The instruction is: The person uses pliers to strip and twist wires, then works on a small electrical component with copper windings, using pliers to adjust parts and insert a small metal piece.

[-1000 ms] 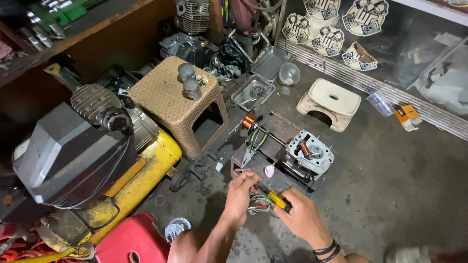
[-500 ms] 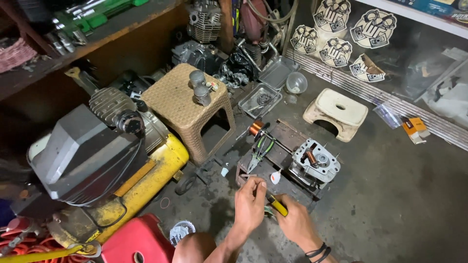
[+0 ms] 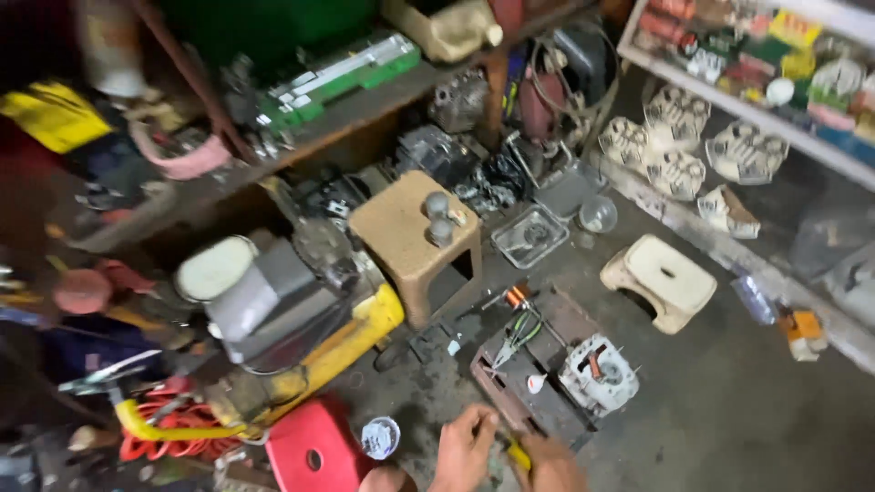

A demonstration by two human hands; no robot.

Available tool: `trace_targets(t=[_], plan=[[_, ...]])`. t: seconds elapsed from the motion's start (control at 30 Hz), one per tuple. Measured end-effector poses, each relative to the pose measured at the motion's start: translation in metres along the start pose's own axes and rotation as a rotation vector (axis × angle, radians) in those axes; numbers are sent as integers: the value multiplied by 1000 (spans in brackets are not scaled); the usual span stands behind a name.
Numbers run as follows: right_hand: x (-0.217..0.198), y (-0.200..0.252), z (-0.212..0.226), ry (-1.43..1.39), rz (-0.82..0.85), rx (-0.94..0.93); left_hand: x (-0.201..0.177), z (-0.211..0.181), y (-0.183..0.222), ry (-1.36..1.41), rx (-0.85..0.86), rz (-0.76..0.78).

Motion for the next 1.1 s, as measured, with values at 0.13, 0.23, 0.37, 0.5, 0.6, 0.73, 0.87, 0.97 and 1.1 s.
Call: trace_targets(t=[0.13, 0.23, 0.37, 0.5, 0.6, 0.73, 0.87, 0.97, 1.1], plan=[[91, -24, -61, 60, 192, -197, -43, -52, 68, 19, -271, 55], [-20, 18, 15, 28, 131, -191, -66, -96, 109, 13, -261, -30], [-170, 74, 113, 65, 87, -259, -108, -191, 176, 308, -387, 26], [-291, 114, 194, 34, 164, -235, -142, -261, 224, 501, -307, -69], [-335, 125, 228, 164, 90, -424, -165, -305, 261, 609, -276, -115], [-385, 149, 279, -30, 178, -588, -191, -345, 299, 582, -228, -135], [-399, 166, 301, -200, 283, -503, -191, -351, 311, 629, -122, -105], [-394, 166, 296, -208, 141, -630, -193, -364, 321, 589, -65, -131], [-380, 161, 282, -98, -180, -889, -199, -394, 338, 498, 5, -144]])
Point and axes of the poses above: each hand's wrist, its own y-axis away from the middle knuckle, its own x-axis out of the palm, z = x × y, the point moved 7 cm from there along -y, towards the middle knuckle, and after that the axes turned 14 degrees about -x, right-handed, at the moved point
